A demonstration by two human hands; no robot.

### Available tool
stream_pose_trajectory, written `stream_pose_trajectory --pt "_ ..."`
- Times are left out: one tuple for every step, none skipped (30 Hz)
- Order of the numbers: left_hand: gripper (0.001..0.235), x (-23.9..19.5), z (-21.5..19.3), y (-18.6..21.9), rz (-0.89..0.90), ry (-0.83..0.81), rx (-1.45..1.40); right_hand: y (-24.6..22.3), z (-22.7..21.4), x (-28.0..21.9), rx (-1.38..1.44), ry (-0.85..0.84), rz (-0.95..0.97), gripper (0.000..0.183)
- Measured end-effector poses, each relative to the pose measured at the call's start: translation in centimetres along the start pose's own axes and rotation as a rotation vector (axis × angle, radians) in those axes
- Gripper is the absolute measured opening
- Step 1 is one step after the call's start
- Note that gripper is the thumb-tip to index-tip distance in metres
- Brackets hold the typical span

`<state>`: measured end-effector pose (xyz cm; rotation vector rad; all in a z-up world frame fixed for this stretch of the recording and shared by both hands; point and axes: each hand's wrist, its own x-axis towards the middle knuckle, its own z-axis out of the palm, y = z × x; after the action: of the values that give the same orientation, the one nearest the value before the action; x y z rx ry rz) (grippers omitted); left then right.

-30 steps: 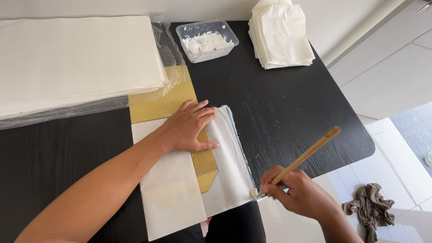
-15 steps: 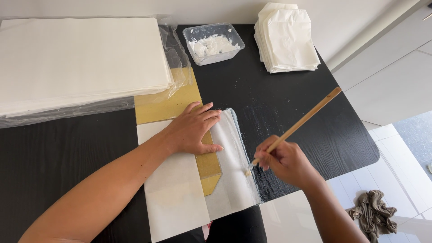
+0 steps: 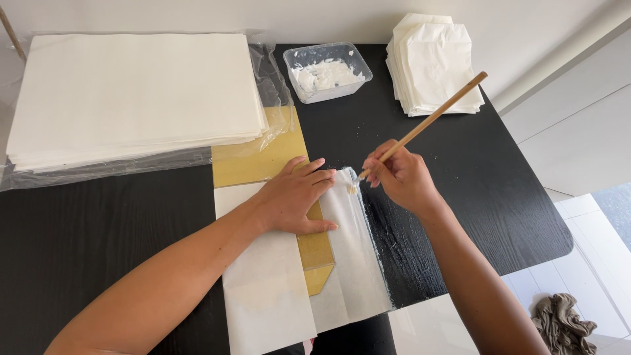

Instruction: Folding white paper sheets over a yellow template and applying white glue to the edges using a wooden stick to create bags or envelopes.

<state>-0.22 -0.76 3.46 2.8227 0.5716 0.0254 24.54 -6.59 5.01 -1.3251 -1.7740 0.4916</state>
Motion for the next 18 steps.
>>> stream_pose_trajectory --pt "0.088 0.0 0.0 0.0 0.000 0.000 0.000 0.4 0.2 0.4 0.000 0.000 0.000 0.012" --pt "0.088 0.0 -0.1 0.1 -0.005 -0.011 0.010 0.9 0.4 0.8 0.004 0.019 -0.002 0.012" --pt "0.088 0.0 -0.1 0.1 -0.009 -0.021 0.021 1.3 0.6 1.3 0.007 0.039 -0.005 0.013" --pt "0.088 0.0 -0.2 0.1 -0.009 -0.020 0.022 1.5 0.7 1.4 0.006 0.039 -0.005 0.013" --pt "0.088 0.0 -0.2 0.1 -0.004 -0.020 0.026 1.6 0.8 1.5 0.013 0.070 -0.042 0.012" --pt "0.088 -0.1 -0.2 0.2 0.001 -0.020 0.030 1.8 1.0 1.6 0.020 0.101 -0.079 0.011" --pt "0.088 0.0 -0.2 0.1 0.001 -0.018 0.029 1.5 0.9 1.4 0.019 0.100 -0.080 0.011" --pt "0.088 0.0 -0.1 0.0 0.004 -0.013 0.029 1.3 0.9 1.3 0.014 0.129 -0.105 0.012" --pt "0.089 0.0 0.0 0.0 0.008 -0.009 0.028 1.1 0.8 1.1 0.010 0.158 -0.128 0.013" --pt "0.089 0.0 -0.1 0.1 0.008 -0.008 0.025 1.0 0.8 0.9 0.008 0.157 -0.127 0.013" --pt "0.088 0.0 -0.2 0.1 0.005 -0.011 0.036 0.9 0.9 0.5 -0.014 0.153 -0.140 0.013" --pt "0.088 0.0 -0.2 0.2 0.002 -0.014 0.046 0.9 0.9 0.2 -0.036 0.150 -0.152 0.013" --pt "0.088 -0.1 -0.3 0.3 0.005 -0.015 0.045 0.8 1.0 -0.3 -0.037 0.151 -0.149 0.013" --pt "0.087 -0.2 -0.5 0.4 0.006 -0.009 0.038 0.7 1.0 -0.8 -0.029 0.121 -0.143 0.012" --pt "0.087 -0.3 -0.7 0.4 0.008 -0.002 0.035 0.7 1.0 -1.2 -0.020 0.093 -0.140 0.012" --pt "0.087 -0.2 -0.6 0.3 0.011 -0.003 0.038 0.5 0.9 -1.7 -0.021 0.098 -0.140 0.012" --pt "0.085 -0.2 -0.4 0.3 0.014 0.022 0.034 0.2 0.8 -2.3 -0.004 0.079 -0.103 0.012" --pt "0.083 -0.2 -0.2 0.3 0.017 0.047 0.031 -0.1 0.6 -2.8 0.013 0.059 -0.067 0.013"
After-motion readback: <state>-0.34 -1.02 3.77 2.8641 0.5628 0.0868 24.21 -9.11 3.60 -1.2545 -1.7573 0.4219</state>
